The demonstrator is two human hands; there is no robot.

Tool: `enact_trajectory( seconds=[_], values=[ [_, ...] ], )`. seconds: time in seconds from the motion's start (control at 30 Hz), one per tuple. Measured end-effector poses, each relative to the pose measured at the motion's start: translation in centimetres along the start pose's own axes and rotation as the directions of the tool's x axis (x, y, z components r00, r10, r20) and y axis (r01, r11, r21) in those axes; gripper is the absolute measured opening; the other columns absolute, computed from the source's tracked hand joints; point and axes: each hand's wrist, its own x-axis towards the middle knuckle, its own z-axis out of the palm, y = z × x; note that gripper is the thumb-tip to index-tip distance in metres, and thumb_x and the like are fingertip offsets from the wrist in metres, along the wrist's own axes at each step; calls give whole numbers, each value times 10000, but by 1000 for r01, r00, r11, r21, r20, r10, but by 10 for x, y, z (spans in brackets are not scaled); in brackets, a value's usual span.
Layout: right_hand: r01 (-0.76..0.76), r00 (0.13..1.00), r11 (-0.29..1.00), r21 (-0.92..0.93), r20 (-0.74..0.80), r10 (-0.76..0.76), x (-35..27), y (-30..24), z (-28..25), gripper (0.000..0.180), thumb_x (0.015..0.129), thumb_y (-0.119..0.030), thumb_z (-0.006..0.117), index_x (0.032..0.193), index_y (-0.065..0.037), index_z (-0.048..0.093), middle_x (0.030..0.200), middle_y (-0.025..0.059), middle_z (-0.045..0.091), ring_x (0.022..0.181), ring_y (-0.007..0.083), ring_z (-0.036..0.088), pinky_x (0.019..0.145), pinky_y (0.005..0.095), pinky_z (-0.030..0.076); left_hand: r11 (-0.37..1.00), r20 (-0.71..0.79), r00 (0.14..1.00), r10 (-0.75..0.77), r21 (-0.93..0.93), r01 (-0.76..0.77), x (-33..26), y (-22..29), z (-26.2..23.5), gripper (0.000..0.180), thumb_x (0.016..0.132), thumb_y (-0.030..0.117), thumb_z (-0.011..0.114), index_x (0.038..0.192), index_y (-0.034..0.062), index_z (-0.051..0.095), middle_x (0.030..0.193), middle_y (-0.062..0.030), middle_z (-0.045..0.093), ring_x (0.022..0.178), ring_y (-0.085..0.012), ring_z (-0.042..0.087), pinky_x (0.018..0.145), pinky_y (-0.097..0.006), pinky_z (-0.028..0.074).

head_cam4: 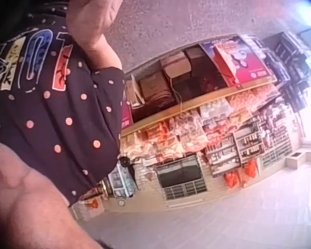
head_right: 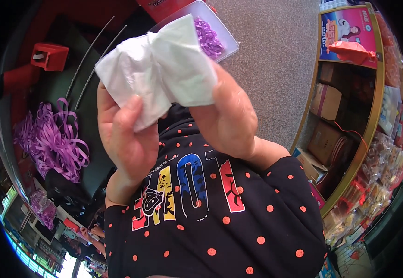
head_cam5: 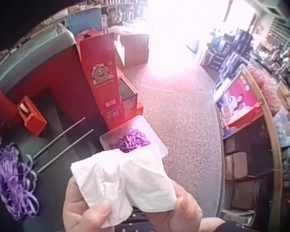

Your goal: Making small decorative bows from purple ribbon using metal rods as a guide.

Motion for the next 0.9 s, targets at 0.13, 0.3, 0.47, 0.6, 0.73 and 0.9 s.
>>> enact_trajectory(
  seconds=[0.13, 0.3, 0.47, 0.6, 0.73, 0.9],
  values=[
    [141, 969, 894, -426, 242, -38, -1, 5, -4, 711, 881, -172, 637, 1431, 47, 243, 1361, 199, 450, 1257, 231, 427, 1034, 389, 357, 985, 324, 942, -87, 167, 34, -1, 6, -1, 822, 911, 570, 420, 1436, -33, 226, 1192, -155, 548, 1079, -190, 540, 894, -339, 428],
    [66, 987, 992, -105, -138, -80, 7, -4, 14, 304, 960, -27, 424, 1233, 80, 508, 1178, 214, 596, 1053, 284, 614, 909, 381, 489, 915, 150, 988, 27, 395, -86, -11, 24, -13, 907, 905, 690, 284, 1409, -65, 281, 1046, -158, 617, 817, -225, 633, 747, -311, 484],
    [-179, 979, 240, 954, 148, 142, -23, -26, 89, 251, 878, -5, 538, 1121, 41, 580, 1044, 178, 635, 935, 272, 644, 812, 377, 524, 887, 96, 900, 426, 149, -436, -13, 23, -40, 777, 960, 594, 266, 1276, -94, 438, 892, -140, 607, 818, -207, 597, 767, -306, 484],
    [31, 949, 996, 82, 311, -55, -9, -28, 73, 270, 865, -19, 546, 1128, 20, 592, 1096, 163, 630, 1001, 281, 625, 876, 386, 488, 912, 86, 931, 356, 186, -366, -18, 21, -55, 698, 989, 522, 259, 1230, -97, 475, 881, -144, 603, 803, -209, 596, 768, -316, 486],
    [378, 838, 666, -643, 544, 49, 6, -42, 56, 290, 851, -32, 555, 1135, 0, 604, 1149, 149, 626, 1067, 289, 606, 940, 394, 452, 926, 26, 948, 318, 207, -317, -20, 24, -68, 675, 995, 499, 263, 1212, -95, 497, 856, -133, 599, 776, -208, 597, 760, -318, 491],
    [572, 820, -400, -716, 505, 269, 40, -6, -70, 337, 804, -29, 542, 1134, -42, 607, 1165, 130, 627, 1090, 304, 597, 958, 394, 458, 876, 32, 910, 414, 258, -408, -21, 51, -105, 589, 1003, 428, 311, 1248, -76, 493, 921, -141, 596, 837, -239, 561, 809, -373, 450]
  ],
)
